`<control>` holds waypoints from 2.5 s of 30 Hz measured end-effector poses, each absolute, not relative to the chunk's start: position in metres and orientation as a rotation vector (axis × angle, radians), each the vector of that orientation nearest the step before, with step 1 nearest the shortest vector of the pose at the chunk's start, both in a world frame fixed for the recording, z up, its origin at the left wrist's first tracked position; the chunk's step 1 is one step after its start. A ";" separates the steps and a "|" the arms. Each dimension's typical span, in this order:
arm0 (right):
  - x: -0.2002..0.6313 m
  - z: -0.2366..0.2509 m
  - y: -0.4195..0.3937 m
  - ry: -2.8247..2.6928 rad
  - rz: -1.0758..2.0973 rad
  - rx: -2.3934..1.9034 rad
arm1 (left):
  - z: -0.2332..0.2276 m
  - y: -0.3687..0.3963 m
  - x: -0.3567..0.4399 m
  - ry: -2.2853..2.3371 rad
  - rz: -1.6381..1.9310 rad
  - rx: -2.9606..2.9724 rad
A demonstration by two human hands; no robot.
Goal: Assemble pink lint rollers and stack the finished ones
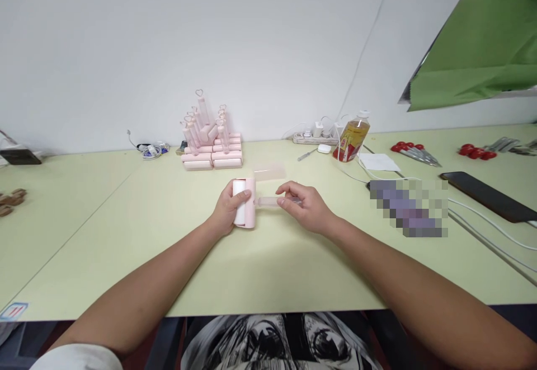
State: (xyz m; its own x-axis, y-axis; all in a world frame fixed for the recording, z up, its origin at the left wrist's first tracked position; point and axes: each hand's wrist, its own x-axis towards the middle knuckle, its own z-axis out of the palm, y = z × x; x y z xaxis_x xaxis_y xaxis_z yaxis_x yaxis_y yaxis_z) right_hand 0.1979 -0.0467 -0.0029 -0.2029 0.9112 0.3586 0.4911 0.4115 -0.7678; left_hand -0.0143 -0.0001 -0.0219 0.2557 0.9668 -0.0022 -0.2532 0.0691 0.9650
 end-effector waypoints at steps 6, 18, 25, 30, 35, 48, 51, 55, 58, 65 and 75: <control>0.199 -0.004 -0.046 -1.860 1.039 -1.169 | -0.022 0.001 -0.016 0.858 1.132 1.093; 0.199 -0.011 -0.042 -1.752 1.385 -1.152 | -0.022 0.001 -0.017 0.861 1.093 1.222; 0.196 -0.011 -0.047 -1.900 1.322 -1.076 | -0.020 -0.003 -0.017 0.889 1.036 1.293; 0.191 -0.016 -0.047 -1.917 1.073 -1.148 | -0.010 -0.010 -0.016 0.837 1.009 1.310; 0.204 -0.010 -0.035 -1.800 0.837 -1.055 | -0.002 -0.012 -0.012 0.843 1.065 1.222; 0.234 -0.021 0.001 -1.759 0.573 -1.735 | -0.012 0.005 -0.018 0.854 1.135 1.016; 0.229 -0.017 -0.004 -1.512 1.039 -1.335 | -0.011 0.005 -0.017 0.868 1.148 0.983; 0.223 -0.009 -0.013 -1.404 1.291 -1.024 | -0.013 0.005 -0.017 0.871 1.146 0.967; 0.222 -0.008 -0.017 -1.423 1.322 -1.009 | -0.014 0.006 -0.017 0.866 1.136 0.984; 0.222 -0.007 -0.022 -1.497 1.507 -0.916 | -0.016 0.003 -0.018 0.841 1.086 1.064; 0.216 -0.009 -0.026 -1.451 1.643 -1.065 | -0.014 0.004 -0.020 0.911 1.016 1.159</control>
